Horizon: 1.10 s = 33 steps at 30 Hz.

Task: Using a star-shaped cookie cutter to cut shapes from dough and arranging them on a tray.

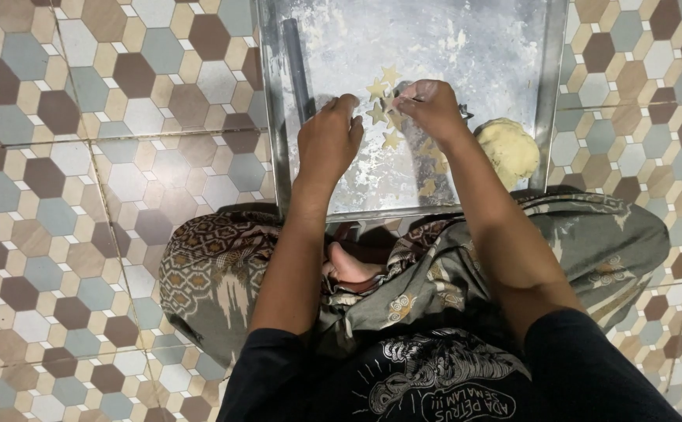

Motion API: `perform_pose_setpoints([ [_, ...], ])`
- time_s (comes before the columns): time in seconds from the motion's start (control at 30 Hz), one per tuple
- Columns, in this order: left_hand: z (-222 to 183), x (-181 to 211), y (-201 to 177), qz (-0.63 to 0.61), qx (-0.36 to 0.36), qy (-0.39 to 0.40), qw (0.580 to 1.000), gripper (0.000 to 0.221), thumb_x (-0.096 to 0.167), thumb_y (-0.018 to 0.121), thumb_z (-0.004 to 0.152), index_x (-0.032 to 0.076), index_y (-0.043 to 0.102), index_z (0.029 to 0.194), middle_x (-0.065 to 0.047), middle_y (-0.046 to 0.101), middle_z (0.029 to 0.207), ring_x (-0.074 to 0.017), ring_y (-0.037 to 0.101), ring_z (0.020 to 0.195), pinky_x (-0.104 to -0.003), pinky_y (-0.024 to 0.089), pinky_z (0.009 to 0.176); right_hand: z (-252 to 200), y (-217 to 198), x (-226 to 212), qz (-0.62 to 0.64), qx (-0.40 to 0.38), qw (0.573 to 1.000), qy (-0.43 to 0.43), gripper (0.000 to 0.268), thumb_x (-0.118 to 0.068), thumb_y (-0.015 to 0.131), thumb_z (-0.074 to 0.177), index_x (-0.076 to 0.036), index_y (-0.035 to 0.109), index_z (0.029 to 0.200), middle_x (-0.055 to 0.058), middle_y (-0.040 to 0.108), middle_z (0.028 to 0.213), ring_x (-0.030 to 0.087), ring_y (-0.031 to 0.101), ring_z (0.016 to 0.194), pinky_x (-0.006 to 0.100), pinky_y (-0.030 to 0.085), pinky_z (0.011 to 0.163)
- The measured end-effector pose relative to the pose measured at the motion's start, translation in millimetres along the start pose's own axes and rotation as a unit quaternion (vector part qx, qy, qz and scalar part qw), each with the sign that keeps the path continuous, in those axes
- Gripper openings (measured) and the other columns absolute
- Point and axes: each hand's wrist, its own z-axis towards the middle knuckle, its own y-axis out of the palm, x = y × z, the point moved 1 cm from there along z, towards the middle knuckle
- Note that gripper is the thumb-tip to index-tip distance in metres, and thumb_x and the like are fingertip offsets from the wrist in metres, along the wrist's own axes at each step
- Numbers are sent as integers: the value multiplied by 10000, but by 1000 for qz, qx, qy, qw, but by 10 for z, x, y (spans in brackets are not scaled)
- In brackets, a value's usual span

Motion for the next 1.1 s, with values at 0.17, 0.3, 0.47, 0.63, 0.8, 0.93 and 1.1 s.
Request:
perform_pose_setpoints([
  [0.17, 34, -124, 325, -233, -64, -57, 969, 512, 120, 636, 921, 53, 505, 1411, -157, 661, 1202, -347, 651, 1136, -494, 532, 918, -214, -66, -220, 23, -43, 999, 11, 30, -65, 732, 928, -40, 720, 940, 41, 659, 771, 82, 575, 604, 201, 451, 529],
  [0.3, 34, -121, 538, -544, -164, -158, 808, 624, 219, 607, 964, -5, 412, 1513, -260, 560, 1395, -410, 562, 1297, -545, 500, 1034, -512, -148, -438, 99, -131, 986, 5, 77, -93, 691, 958, -17, 698, 954, 40, 583, 721, 76, 535, 585, 188, 417, 524],
  [0.47, -48, 98, 366, -572, -195, -212, 767, 367, 201, 713, 853, 44, 668, 1182, -42, 605, 979, -183, 697, 925, -305, 573, 734, -652, -271, -455, 93, -137, 986, -1, 108, -83, 683, 985, 24, 684, 993, 77, 602, 761, 82, 523, 620, 195, 447, 541],
  [0.63, -56, -11, 501, -507, -164, -206, 821, 238, 196, 758, 857, 65, 757, 1055, -64, 662, 879, -147, 719, 797, -219, 563, 571, -833, -421, -515, 32, -113, 993, -30, 194, -76, 633, 1015, 70, 694, 1127, 147, 642, 812, 143, 549, 651, 265, 478, 556],
  [0.8, 81, -237, 544, -347, -101, -187, 914, 184, 195, 762, 876, 138, 761, 1051, -89, 767, 951, -193, 774, 836, -291, 573, 658, -931, -721, 66, -8, -27, 999, -33, 221, -35, 598, 999, 47, 701, 1176, 175, 664, 865, 187, 614, 663, 305, 507, 547],
  [0.93, 613, -87, 501, -160, -81, -159, 971, 185, 259, 732, 922, 122, 757, 1042, -147, 756, 931, -395, 742, 957, -453, 577, 814, -1131, -746, 197, 3, 2, 999, -35, 219, -12, 633, 971, 40, 720, 1165, 209, 686, 875, 230, 633, 767, 380, 537, 660],
  [1.1, 1539, -157, 519, -168, 100, -48, 980, 100, 96, 739, 832, 87, 731, 932, -63, 753, 863, -196, 671, 716, -324, 544, 692, -976, -695, 310, -32, 16, 998, -61, 291, -29, 639, 925, -27, 710, 1207, 67, 752, 1079, 150, 669, 932, 269, 519, 871],
])
